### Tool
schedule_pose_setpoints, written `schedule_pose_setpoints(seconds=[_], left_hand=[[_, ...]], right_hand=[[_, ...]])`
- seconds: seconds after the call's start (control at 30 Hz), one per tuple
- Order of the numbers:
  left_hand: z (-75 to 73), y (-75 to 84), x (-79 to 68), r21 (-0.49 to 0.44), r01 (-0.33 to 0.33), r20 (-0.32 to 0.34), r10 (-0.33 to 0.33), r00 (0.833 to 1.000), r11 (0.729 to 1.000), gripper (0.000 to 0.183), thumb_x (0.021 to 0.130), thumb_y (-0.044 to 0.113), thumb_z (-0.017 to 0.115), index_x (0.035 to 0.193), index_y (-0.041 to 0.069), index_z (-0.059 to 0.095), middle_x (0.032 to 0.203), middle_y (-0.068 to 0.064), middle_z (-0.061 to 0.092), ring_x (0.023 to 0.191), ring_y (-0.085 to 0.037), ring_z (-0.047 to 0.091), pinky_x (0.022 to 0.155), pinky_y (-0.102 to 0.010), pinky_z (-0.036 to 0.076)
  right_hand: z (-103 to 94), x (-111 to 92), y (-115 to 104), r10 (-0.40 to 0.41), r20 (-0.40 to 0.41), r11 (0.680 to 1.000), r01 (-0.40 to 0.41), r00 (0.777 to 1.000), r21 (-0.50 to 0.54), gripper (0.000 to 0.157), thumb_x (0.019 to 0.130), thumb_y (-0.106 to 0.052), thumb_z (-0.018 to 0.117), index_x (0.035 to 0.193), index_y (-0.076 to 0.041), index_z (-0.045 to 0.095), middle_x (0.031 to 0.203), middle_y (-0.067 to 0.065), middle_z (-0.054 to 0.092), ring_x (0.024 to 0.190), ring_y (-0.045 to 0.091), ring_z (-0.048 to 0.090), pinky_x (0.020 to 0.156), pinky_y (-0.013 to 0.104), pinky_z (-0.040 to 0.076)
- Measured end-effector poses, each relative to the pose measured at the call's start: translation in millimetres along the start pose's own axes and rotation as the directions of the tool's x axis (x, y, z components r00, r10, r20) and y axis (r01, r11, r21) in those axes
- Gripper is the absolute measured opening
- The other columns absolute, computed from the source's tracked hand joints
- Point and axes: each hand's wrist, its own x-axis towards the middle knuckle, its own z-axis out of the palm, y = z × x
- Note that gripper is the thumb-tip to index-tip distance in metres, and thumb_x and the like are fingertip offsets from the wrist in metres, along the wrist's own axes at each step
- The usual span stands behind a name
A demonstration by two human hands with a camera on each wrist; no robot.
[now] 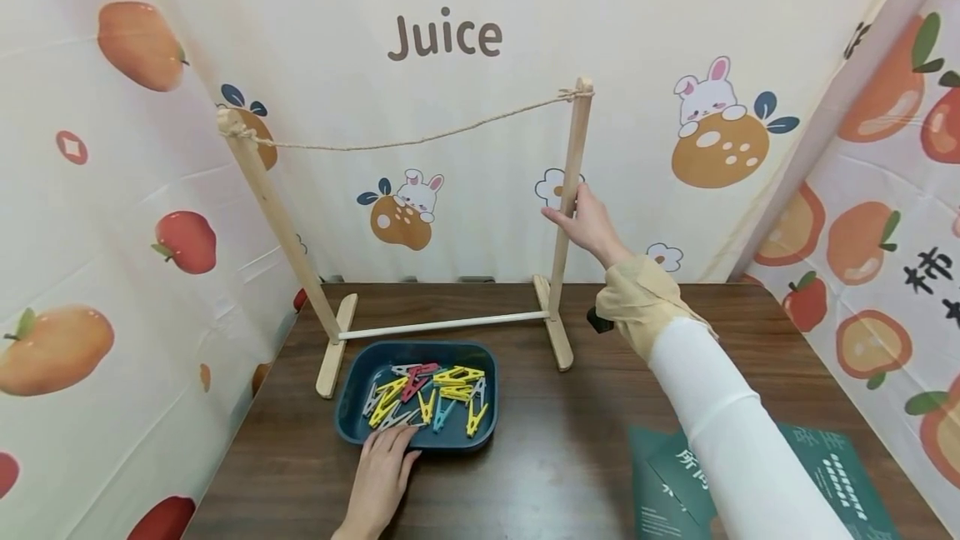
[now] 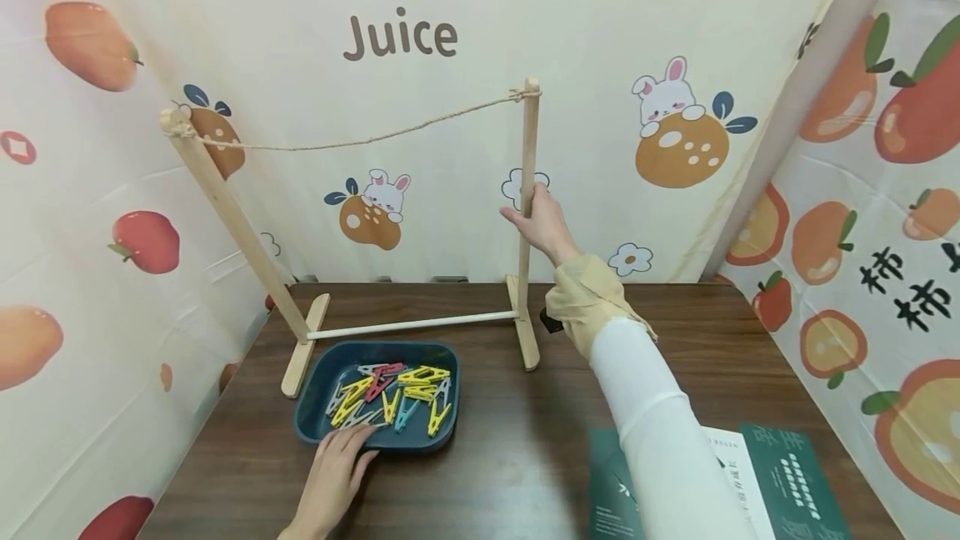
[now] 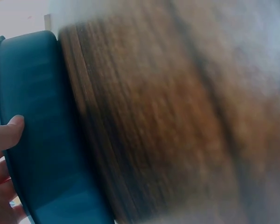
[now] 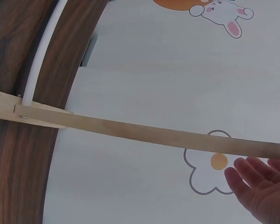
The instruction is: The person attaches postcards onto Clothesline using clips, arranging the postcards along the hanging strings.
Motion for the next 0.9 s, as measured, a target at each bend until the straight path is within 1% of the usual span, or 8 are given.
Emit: schedule_pose_setpoints(seconds=[0.07,0.13,0.23,0.33,0.47,0.6,0.73,0.9], left_hand=[[-0.3,0.4,0.1,-0.001,-0.003,0.002,0.003,1.0,1.0,0.028,0.071,0.011,0.073,0.097,0.007,0.064,0.095,-0.004,0.06,0.089,-0.02,0.055,0.082,-0.044,0.039],[-0.5,0.6,0.4,-0.002,-0.003,0.005,0.003,1.0,1.0,0.025,0.07,0.009,0.073,0.095,0.008,0.065,0.093,-0.003,0.061,0.088,-0.019,0.056,0.081,-0.044,0.039],[-1.2,0.7,1.7,-0.001,-0.004,0.014,0.004,1.0,1.0,0.021,0.07,0.004,0.072,0.09,0.009,0.067,0.09,-0.001,0.062,0.085,-0.018,0.056,0.08,-0.044,0.04],[-1.7,0.2,3.1,0.001,-0.006,0.023,0.006,1.0,1.0,0.021,0.069,-0.002,0.071,0.087,0.009,0.067,0.086,0.0,0.063,0.082,-0.017,0.057,0.077,-0.044,0.04],[-2.3,-1.4,4.6,0.006,-0.02,0.007,0.02,1.0,1.0,0.026,0.066,-0.008,0.07,0.084,0.01,0.068,0.082,0.001,0.064,0.078,-0.016,0.058,0.074,-0.041,0.041],[-3.6,-2.6,5.9,0.022,-0.032,-0.004,0.032,0.999,0.999,0.027,0.064,-0.011,0.069,0.081,0.01,0.069,0.079,0.002,0.064,0.076,-0.014,0.058,0.071,-0.038,0.042],[-5.5,-1.7,7.9,0.039,-0.03,0.029,0.029,0.999,0.999,0.026,0.064,-0.011,0.069,0.08,0.01,0.069,0.079,0.002,0.064,0.074,-0.013,0.058,0.069,-0.037,0.041],[-7.3,0.0,10.7,0.045,-0.038,0.062,0.035,0.997,0.998,0.028,0.064,-0.013,0.066,0.08,0.01,0.069,0.079,0.001,0.065,0.074,-0.013,0.059,0.066,-0.034,0.041]], right_hand=[[1.4,1.0,1.0,0.009,-0.005,1.0,-0.009,1.0,-0.006,0.05,0.086,-0.028,0.058,0.121,0.001,0.037,0.097,0.021,0.051,0.088,0.03,0.051,0.074,0.041,0.044],[2.8,1.9,2.3,0.004,-0.011,1.0,-0.004,1.0,-0.001,0.045,0.088,-0.025,0.055,0.12,0.002,0.037,0.098,0.021,0.052,0.087,0.03,0.052,0.075,0.041,0.044],[4.9,3.2,4.8,-0.014,-0.019,1.0,0.014,1.0,0.015,0.036,0.091,-0.018,0.049,0.119,0.003,0.038,0.099,0.022,0.053,0.087,0.03,0.052,0.074,0.041,0.045],[6.3,4.7,7.2,-0.044,-0.02,0.999,0.044,0.999,0.022,0.031,0.093,-0.011,0.044,0.12,0.003,0.038,0.103,0.023,0.054,0.09,0.03,0.053,0.074,0.041,0.045],[7.3,5.8,8.6,-0.082,-0.015,0.997,0.082,0.997,0.013,0.031,0.093,-0.007,0.04,0.121,0.006,0.036,0.107,0.026,0.052,0.095,0.032,0.055,0.077,0.042,0.046],[7.9,5.6,8.1,-0.096,0.003,0.995,0.096,0.995,-0.007,0.028,0.092,-0.005,0.039,0.117,0.008,0.035,0.099,0.026,0.053,0.091,0.033,0.055,0.075,0.043,0.047],[7.8,4.7,8.6,-0.093,0.017,0.996,0.093,0.995,-0.014,0.026,0.092,-0.004,0.038,0.116,0.007,0.035,0.095,0.026,0.054,0.088,0.033,0.055,0.074,0.042,0.047],[5.7,2.0,9.3,-0.091,0.013,0.996,0.091,0.996,-0.015,0.03,0.092,-0.003,0.037,0.12,0.007,0.032,0.099,0.027,0.053,0.09,0.034,0.055,0.075,0.043,0.047]])
